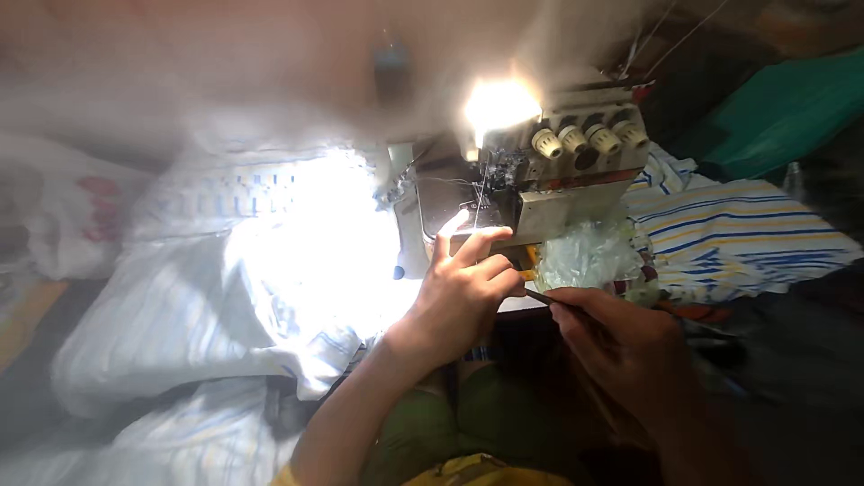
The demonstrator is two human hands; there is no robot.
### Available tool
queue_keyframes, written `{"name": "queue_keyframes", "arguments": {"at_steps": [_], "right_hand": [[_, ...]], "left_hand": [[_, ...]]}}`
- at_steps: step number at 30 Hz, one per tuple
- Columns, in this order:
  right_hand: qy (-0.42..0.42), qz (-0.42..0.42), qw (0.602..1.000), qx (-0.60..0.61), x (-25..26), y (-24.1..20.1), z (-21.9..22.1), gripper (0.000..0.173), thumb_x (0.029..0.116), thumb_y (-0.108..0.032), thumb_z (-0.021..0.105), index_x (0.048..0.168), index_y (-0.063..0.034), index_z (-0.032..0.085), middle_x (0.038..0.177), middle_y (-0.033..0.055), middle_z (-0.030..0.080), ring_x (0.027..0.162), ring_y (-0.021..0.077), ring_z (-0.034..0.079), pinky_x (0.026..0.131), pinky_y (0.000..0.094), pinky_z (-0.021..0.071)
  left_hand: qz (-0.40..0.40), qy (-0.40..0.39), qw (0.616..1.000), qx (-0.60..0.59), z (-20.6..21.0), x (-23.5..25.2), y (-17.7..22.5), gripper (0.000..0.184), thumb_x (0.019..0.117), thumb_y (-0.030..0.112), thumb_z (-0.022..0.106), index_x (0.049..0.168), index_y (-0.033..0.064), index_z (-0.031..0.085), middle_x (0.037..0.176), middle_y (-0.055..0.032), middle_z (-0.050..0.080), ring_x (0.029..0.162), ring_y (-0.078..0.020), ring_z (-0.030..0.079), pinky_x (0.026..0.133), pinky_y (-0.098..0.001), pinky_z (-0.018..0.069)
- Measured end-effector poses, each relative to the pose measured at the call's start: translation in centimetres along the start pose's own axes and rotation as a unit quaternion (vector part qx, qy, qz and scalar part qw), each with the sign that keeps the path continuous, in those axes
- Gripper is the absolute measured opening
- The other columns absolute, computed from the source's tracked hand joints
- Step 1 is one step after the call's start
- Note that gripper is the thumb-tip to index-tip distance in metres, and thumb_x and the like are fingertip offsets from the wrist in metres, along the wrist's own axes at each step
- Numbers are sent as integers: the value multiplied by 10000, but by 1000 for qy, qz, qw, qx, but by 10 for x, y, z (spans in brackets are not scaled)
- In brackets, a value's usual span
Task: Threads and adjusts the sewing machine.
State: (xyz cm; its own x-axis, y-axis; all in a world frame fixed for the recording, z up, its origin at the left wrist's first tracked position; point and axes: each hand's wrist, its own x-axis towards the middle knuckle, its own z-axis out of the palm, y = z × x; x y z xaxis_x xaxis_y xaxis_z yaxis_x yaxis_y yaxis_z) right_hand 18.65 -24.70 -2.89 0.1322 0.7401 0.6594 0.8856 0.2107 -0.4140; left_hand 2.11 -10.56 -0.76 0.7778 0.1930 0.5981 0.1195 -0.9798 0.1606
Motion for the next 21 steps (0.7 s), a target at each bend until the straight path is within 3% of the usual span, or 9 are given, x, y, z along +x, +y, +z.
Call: {"name": "queue_keyframes", "arguments": {"at_steps": [3,5,7,12,16,18,19,21], "right_hand": [[-6,66,982,179,6,8,-22,285,991,-391,652,1065,-125,724,843,-83,695,700,-94,594,618,69,497],[9,67,944,322,12,11,-22,242,943,-352,726,1140,-212,717,958,-141,730,803,-50,676,691,125,580],[40,20,921,388,20,11,-1,206,967,-326,703,1159,-253,698,1008,-156,724,856,-34,684,732,139,584],[121,-18,955,272,22,8,46,110,1049,-287,590,1093,-198,634,1022,-118,658,907,-66,648,777,105,560],[172,-56,960,215,31,16,58,80,1052,-218,581,1089,-159,621,1038,-86,640,941,-56,636,819,103,544],[212,-43,957,196,38,22,64,77,1055,-222,577,1075,-163,622,1023,-87,647,917,-53,644,799,118,559],[228,-32,955,187,43,25,67,80,1058,-220,568,1063,-158,617,1010,-82,652,893,-53,646,780,123,564],[246,-12,955,164,50,32,76,98,1057,-210,563,1038,-126,611,983,-58,661,867,-47,648,761,131,567]], "left_hand": [[0,64,996,-66,2,6,-13,231,988,108,566,869,96,764,873,-5,743,1205,-239,623,1188,-526,250],[-13,93,988,-124,5,9,-20,239,981,104,546,866,73,754,873,-13,738,1192,-240,599,1137,-458,292],[-16,99,978,-185,8,10,-19,241,998,116,547,871,55,741,889,-14,733,1204,-208,581,1136,-400,305],[10,77,971,-228,15,13,-21,266,1024,151,531,867,57,723,884,-13,738,1189,-168,596,1147,-369,286],[-4,92,965,-247,8,21,-41,178,991,165,624,945,42,743,1015,-35,752,1184,-152,604,1119,-339,366],[-96,132,952,-257,-3,27,-54,157,918,95,659,1019,9,742,1058,-40,721,1101,-56,620,1012,-214,465],[-161,148,942,-255,-9,31,-61,176,891,61,649,1046,5,711,1030,-19,685,981,11,621,885,-141,507],[-250,149,927,-238,-11,40,-83,253,921,48,632,1166,-8,608,995,-31,665,826,28,614,721,-130,513]]}}
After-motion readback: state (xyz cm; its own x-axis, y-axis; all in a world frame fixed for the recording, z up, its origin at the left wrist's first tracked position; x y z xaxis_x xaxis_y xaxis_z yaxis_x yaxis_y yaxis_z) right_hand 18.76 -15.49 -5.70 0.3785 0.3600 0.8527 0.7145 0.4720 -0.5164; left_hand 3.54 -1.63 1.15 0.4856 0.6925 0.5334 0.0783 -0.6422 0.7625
